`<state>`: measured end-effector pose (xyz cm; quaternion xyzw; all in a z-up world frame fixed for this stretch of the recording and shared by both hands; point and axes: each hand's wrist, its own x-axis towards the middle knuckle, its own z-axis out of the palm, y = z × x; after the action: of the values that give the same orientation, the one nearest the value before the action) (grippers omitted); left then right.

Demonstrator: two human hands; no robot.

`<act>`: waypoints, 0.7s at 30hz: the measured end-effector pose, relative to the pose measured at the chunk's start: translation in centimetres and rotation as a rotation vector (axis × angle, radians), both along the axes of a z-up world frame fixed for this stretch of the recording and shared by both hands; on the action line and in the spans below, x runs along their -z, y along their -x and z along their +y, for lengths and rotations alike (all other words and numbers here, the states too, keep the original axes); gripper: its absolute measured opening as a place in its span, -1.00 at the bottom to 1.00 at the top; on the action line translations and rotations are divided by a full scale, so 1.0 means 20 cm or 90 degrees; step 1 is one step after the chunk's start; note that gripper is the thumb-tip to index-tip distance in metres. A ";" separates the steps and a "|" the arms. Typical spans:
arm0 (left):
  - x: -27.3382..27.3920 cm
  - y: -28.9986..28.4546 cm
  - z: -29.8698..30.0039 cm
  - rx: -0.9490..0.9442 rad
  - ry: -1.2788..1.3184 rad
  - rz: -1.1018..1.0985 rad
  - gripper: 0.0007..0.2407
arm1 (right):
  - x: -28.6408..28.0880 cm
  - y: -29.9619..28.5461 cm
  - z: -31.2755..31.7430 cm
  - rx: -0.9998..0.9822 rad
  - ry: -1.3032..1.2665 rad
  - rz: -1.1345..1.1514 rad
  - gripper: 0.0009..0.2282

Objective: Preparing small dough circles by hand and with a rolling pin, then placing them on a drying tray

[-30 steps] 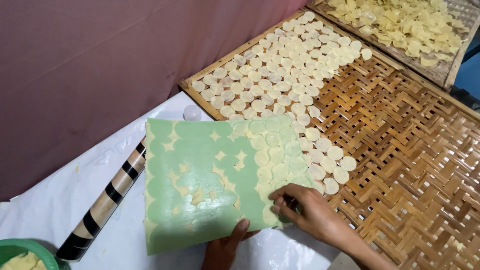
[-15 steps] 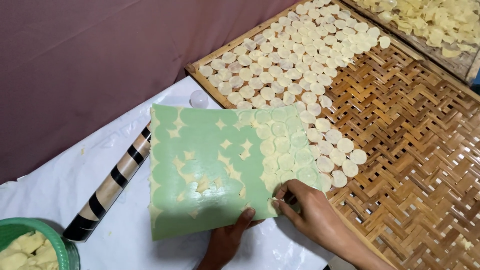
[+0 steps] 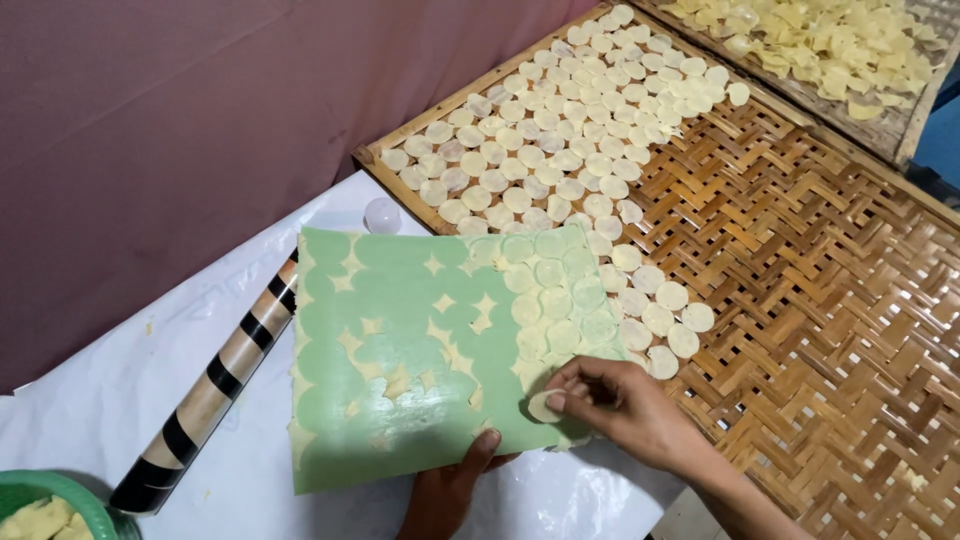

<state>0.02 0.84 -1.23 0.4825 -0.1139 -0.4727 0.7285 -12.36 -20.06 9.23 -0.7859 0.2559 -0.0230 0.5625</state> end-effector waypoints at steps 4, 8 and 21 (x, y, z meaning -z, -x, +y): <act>-0.03 0.00 -0.01 -0.027 -0.036 0.028 -0.54 | -0.12 -0.06 -0.16 0.144 0.021 0.098 -0.80; -0.11 0.01 -0.03 -0.022 -0.061 0.019 -0.64 | -0.14 -0.16 -0.42 0.252 0.136 0.192 -0.79; -0.11 -0.01 -0.02 -0.017 -0.122 0.044 -0.61 | 0.19 -0.18 -0.80 0.419 0.334 0.008 -0.85</act>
<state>0.29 0.38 1.01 0.5349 -0.0360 -0.4881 0.6887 -8.84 -36.03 5.40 -0.7789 0.4824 -0.2614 0.3040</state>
